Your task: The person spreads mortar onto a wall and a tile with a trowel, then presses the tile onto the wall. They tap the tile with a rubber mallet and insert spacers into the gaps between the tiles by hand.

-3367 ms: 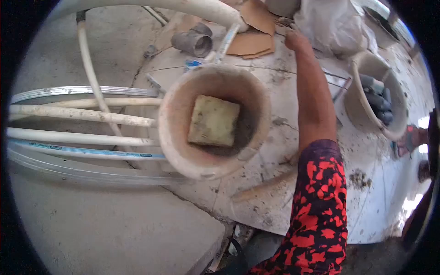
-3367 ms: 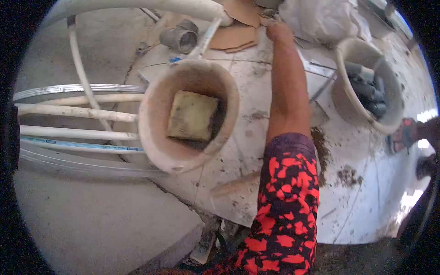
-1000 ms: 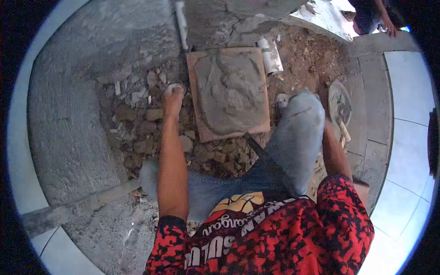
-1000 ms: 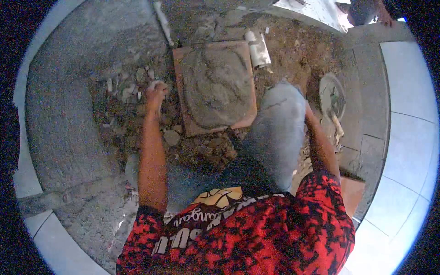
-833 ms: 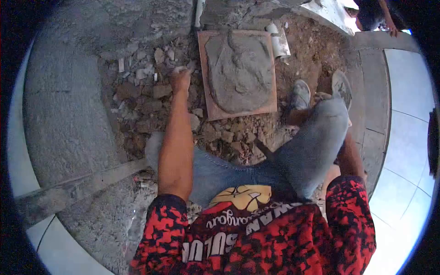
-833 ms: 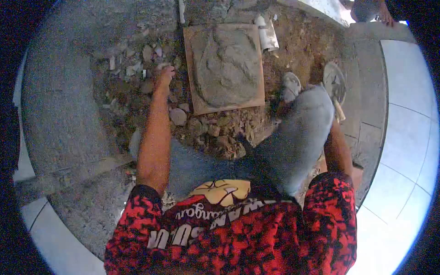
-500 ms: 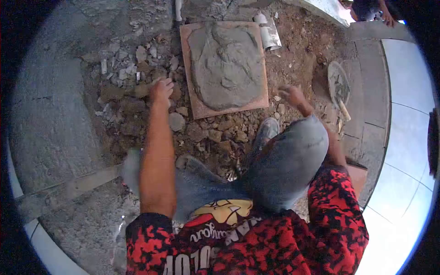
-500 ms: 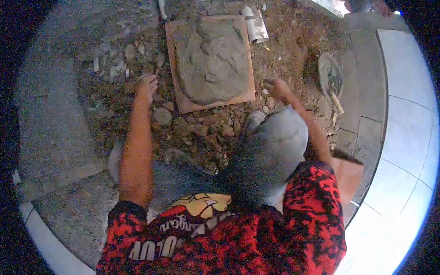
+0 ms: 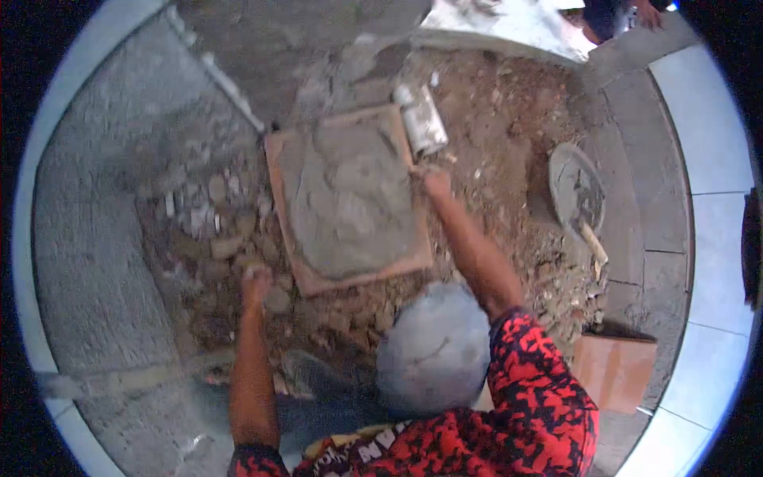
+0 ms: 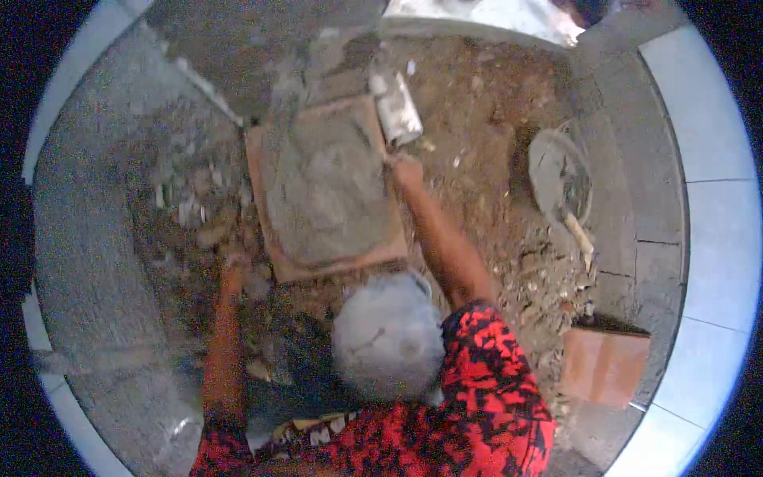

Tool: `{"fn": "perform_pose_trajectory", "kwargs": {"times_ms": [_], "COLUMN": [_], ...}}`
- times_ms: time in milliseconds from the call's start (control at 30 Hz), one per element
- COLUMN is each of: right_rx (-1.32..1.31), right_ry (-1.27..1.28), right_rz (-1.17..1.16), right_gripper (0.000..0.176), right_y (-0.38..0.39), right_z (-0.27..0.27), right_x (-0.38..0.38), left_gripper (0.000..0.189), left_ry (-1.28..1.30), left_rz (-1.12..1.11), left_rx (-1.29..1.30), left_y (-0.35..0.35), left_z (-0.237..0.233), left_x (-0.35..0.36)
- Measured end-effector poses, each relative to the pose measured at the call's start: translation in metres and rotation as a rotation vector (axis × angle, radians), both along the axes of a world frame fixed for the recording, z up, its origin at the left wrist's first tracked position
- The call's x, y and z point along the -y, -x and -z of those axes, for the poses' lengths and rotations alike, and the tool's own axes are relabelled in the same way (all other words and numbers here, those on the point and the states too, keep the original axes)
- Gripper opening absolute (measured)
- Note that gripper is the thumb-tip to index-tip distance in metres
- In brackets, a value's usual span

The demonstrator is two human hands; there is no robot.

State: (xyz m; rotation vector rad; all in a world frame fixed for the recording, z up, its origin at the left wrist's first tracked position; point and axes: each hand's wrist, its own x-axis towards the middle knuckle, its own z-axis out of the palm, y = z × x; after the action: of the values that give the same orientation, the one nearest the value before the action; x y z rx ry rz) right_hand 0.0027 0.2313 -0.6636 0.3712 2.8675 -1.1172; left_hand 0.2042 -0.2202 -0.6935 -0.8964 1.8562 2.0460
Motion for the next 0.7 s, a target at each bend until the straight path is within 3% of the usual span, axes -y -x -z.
{"fn": "perform_pose_trajectory", "kwargs": {"times_ms": [33,100,200,300,367,433,500,567,600,700], "right_rx": [0.058,-0.010,-0.203,-0.307,-0.537,-0.473,-0.715,-0.772,-0.775,-0.584], "right_ry": [0.450,0.620,0.835,0.760,0.845,1.012,1.118,1.022,1.034,0.861], "right_rz": [0.270,0.342,0.373,0.507,0.378,0.479,0.477,0.494,0.482,0.495], "right_gripper": [0.029,0.013,0.013,0.008,0.007,0.007,0.009,0.010,0.010,0.013], "right_y": [-0.008,-0.019,-0.007,0.056,0.117,0.148,0.211,0.249,0.269,0.315], "right_z": [-0.004,-0.037,-0.044,-0.079,-0.105,-0.189,-0.200,-0.232,-0.237,-0.227], "right_x": [0.004,0.003,-0.020,-0.058,-0.082,-0.076,-0.091,-0.096,-0.101,-0.126], "left_gripper": [0.023,0.023,0.024,0.029,0.029,0.027,0.025,0.027,0.027,0.034], "left_ry": [-0.030,-0.111,-0.094,0.049,-0.086,-0.013,0.058,-0.311,-0.308,0.018], "left_rz": [0.004,0.009,0.012,0.015,-0.005,-0.030,-0.064,-0.196,-0.204,-0.172], "left_rx": [0.030,0.090,0.153,0.237,0.182,0.146,0.116,0.042,0.029,0.316], "left_y": [-0.003,-0.009,-0.014,-0.027,-0.035,-0.043,-0.058,-0.068,-0.064,-0.067], "left_z": [-0.007,-0.018,-0.023,-0.021,-0.020,-0.003,0.018,0.032,0.032,0.033], "left_x": [-0.004,-0.008,-0.017,-0.026,-0.031,-0.035,-0.033,-0.018,-0.020,-0.023]}}
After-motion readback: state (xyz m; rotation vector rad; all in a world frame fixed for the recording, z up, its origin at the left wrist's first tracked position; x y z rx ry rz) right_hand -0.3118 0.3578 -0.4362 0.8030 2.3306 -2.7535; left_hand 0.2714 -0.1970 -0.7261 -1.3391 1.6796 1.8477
